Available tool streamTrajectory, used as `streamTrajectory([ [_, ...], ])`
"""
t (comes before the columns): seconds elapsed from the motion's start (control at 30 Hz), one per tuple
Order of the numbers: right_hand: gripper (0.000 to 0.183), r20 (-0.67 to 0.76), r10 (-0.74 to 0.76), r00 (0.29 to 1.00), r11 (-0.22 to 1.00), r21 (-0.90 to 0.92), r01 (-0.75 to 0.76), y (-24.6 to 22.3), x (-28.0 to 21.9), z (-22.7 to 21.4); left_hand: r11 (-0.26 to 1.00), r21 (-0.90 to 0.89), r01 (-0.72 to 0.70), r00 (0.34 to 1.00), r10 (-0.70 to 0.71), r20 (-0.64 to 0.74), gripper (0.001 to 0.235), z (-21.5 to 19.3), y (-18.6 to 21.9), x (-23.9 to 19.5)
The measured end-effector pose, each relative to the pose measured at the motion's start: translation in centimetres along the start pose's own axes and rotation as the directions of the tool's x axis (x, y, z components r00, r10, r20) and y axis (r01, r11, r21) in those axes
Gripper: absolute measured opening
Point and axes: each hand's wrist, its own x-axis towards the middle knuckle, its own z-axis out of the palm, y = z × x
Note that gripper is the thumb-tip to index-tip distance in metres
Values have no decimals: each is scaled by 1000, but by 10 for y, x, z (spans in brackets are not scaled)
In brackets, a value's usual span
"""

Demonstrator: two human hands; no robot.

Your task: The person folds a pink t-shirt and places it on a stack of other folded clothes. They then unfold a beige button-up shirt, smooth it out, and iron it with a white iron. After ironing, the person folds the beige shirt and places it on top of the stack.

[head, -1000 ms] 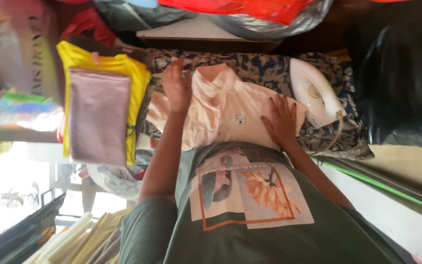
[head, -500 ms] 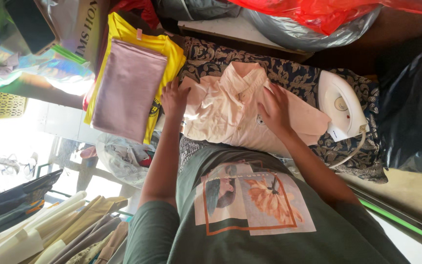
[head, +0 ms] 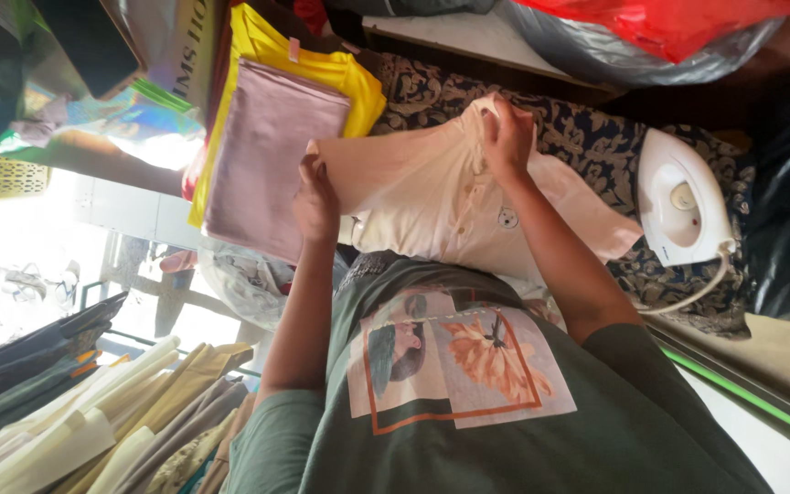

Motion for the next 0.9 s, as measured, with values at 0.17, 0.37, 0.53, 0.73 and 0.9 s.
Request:
streamTrajectory([
  [0.17, 34, -9, -126, 992, 988, -92, 125, -2, 8, 11, 994, 90, -58, 998, 60, -22, 31, -15, -13, 13],
  [0.37, 52, -79, -74, 994, 987, -151, 61, -48, -16, -6, 928, 157, -339, 934, 352, -65, 46, -5, -8, 42],
  [0.53, 53, 72, -212, 974, 928, -299, 224, -83, -42, 8, 720, 8, -694, 670, 642, 374, 47, 59, 6, 31],
  [0.73, 68, 226, -49, 973, 953, -280, 113, -90, -27, 23, 746, 95, -659, 663, 517, 542, 73, 67, 12, 35],
  [0.9, 57, 140, -29, 990, 983, -178, 54, -76, -73, -23, 754, 72, -652, 653, 511, 558, 72, 58, 20, 35],
])
